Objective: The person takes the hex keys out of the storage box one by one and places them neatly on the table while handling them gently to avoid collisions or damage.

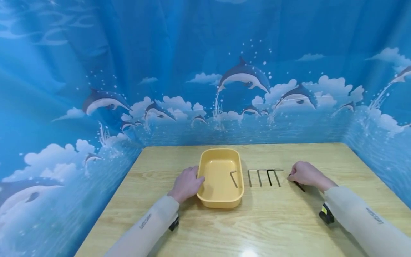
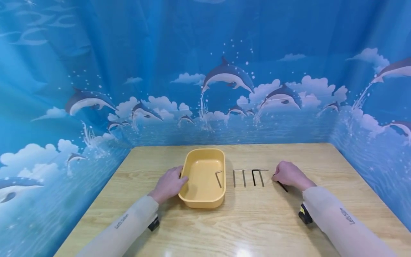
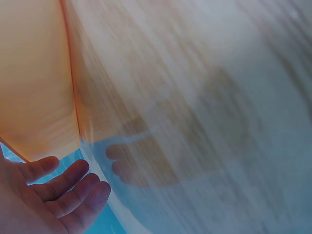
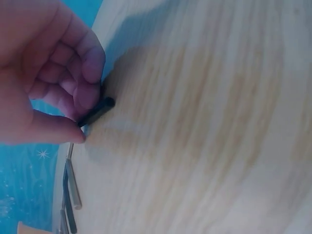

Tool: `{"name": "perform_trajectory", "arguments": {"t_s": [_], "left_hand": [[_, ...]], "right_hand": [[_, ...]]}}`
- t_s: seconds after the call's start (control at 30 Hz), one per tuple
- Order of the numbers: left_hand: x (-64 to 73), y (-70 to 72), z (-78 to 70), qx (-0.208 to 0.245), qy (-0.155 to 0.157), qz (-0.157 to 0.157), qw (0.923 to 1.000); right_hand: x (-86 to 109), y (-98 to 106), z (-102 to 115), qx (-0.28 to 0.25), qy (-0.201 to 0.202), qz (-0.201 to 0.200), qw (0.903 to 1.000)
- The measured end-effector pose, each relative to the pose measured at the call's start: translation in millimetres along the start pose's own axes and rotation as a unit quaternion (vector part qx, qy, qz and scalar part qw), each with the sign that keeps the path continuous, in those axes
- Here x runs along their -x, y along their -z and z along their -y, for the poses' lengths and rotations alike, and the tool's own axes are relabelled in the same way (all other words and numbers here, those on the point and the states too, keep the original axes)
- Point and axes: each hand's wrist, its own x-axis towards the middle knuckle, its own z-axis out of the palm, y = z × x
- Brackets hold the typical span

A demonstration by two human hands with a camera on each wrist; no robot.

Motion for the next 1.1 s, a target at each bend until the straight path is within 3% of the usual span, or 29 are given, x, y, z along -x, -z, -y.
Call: {"name": "perform_trajectory", "arguments": {"t_s": [0.5,1.1], "left_hand": [[0.5,0.0,-1.8,-0.001,0.003,0.005,1.0],[-1.6,-0.2,0.7,-0.004,0.001,0.0,1.0]], "right_hand": [[18.3,4.0,1.3,0.038,0.002,0.031,0.9988],[0.1,-2.2,10.5,0.031,-0.031,0.019,0.9988]]}}
